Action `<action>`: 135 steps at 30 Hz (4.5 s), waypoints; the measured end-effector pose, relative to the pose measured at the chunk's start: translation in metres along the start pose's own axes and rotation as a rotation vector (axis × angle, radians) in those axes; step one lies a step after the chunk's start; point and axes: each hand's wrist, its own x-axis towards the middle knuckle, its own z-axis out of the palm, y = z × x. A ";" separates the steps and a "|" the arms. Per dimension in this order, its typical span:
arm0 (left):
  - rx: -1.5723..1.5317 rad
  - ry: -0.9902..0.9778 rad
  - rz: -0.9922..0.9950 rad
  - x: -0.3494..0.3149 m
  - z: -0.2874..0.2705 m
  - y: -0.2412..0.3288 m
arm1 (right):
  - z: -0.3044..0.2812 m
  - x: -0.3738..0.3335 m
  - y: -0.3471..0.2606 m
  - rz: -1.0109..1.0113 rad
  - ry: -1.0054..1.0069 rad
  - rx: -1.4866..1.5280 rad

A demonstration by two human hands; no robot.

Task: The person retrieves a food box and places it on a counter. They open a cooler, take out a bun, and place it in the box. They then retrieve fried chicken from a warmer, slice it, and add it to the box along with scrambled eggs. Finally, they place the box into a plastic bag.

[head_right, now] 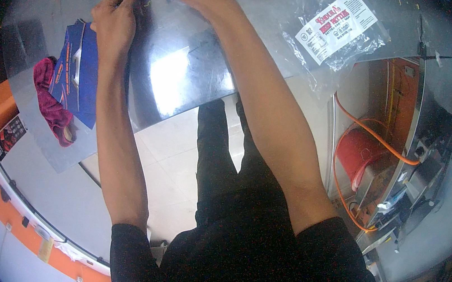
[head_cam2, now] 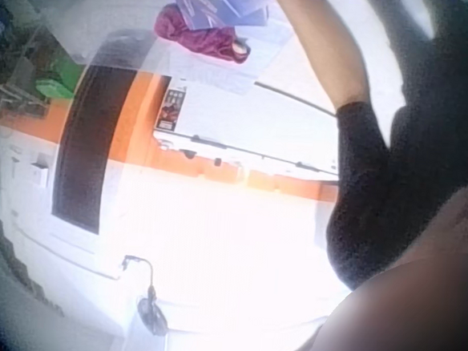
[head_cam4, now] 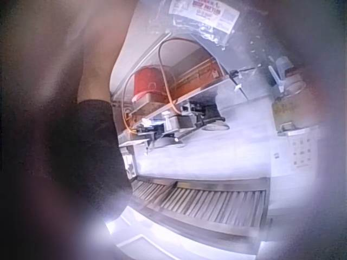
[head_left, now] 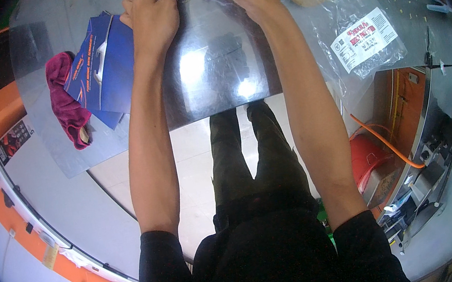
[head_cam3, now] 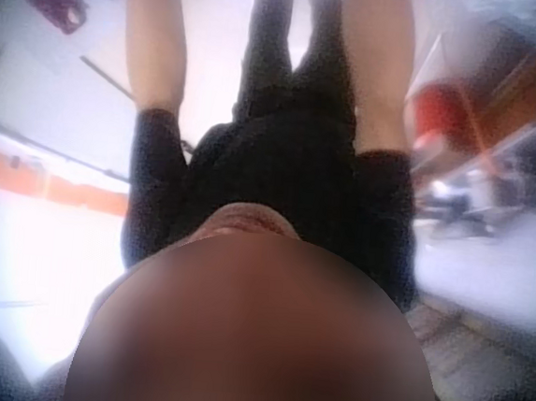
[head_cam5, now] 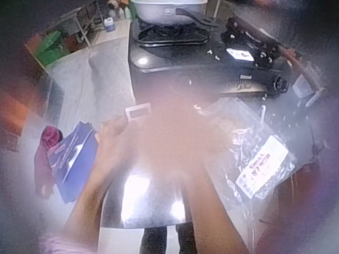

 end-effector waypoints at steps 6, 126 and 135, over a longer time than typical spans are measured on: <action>0.079 0.018 0.032 0.004 0.001 -0.004 | 0.001 0.000 0.000 -0.009 -0.002 -0.013; 0.327 0.227 -0.497 -0.095 -0.119 -0.148 | 0.031 0.002 -0.078 0.120 0.035 0.330; -0.633 0.248 -0.356 -0.120 -0.120 -0.119 | 0.059 0.051 -0.122 0.193 -0.306 0.317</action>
